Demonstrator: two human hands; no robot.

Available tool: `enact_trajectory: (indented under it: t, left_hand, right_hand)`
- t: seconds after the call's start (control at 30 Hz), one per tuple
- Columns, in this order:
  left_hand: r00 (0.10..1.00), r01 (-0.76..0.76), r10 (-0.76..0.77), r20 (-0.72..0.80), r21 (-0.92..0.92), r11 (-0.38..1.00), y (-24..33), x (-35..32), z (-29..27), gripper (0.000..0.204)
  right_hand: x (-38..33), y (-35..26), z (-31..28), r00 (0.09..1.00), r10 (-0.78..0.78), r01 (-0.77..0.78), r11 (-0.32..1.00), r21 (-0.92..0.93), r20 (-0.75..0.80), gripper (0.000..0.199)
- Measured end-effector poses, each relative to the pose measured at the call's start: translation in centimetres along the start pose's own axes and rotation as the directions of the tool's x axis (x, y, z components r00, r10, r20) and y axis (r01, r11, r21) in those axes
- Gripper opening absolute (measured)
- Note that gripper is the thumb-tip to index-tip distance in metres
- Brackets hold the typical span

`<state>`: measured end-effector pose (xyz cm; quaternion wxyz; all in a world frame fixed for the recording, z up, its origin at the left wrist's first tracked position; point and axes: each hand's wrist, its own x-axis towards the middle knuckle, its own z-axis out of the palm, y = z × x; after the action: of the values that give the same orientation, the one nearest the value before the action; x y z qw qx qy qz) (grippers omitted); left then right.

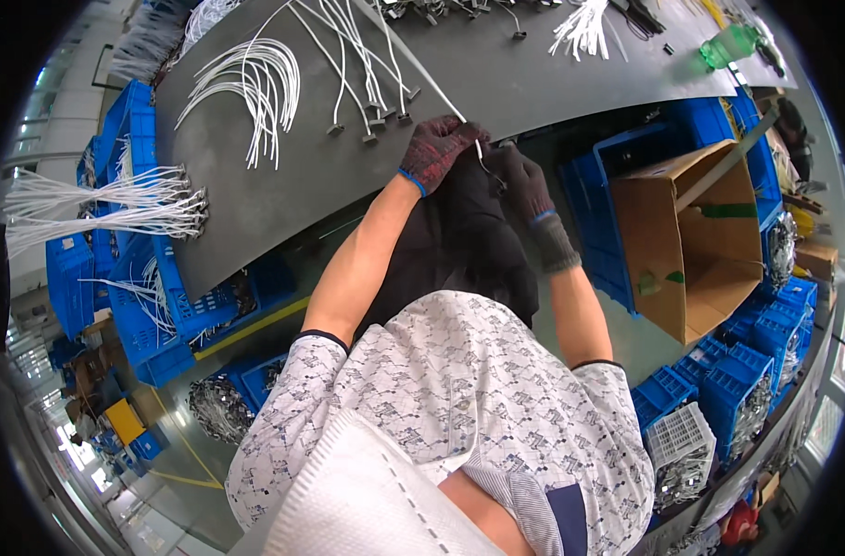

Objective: The person is manually bundling multiple white wires by threading them through metal clips on a workbench.

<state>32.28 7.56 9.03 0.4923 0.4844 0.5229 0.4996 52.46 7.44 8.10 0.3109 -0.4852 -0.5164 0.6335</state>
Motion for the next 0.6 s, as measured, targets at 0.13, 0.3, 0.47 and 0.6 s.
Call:
enact_trajectory:
  t: [0.13, 0.3, 0.47, 0.6]
  left_hand:
    - [0.999, 0.04, -0.044, 0.011, 0.239, 0.97, 1.8, -1.9, -1.6, 0.028]
    - [0.999, -0.043, 0.044, -0.016, 0.085, 0.995, 1.8, -4.6, -1.2, 0.03]
    - [0.96, -0.203, 0.242, -0.144, 0.244, 0.948, -0.8, -4.0, -1.3, 0.024]
    - [0.971, -0.138, 0.186, -0.151, 0.283, 0.949, -1.0, -1.9, -2.8, 0.024]
  right_hand:
    - [0.5, 1.0, 1.9, 0.971, -0.231, 0.237, 0.961, -0.145, 0.058, 0.04]
    - [1.4, 1.8, 2.5, 0.794, -0.557, 0.598, 0.646, -0.474, 0.243, 0.058]
    - [3.4, -1.3, 4.8, 0.97, -0.109, 0.21, 0.826, -0.523, 0.218, 0.058]
    - [5.8, -0.3, 5.3, 0.838, -0.45, 0.543, 0.64, -0.543, 0.308, 0.046]
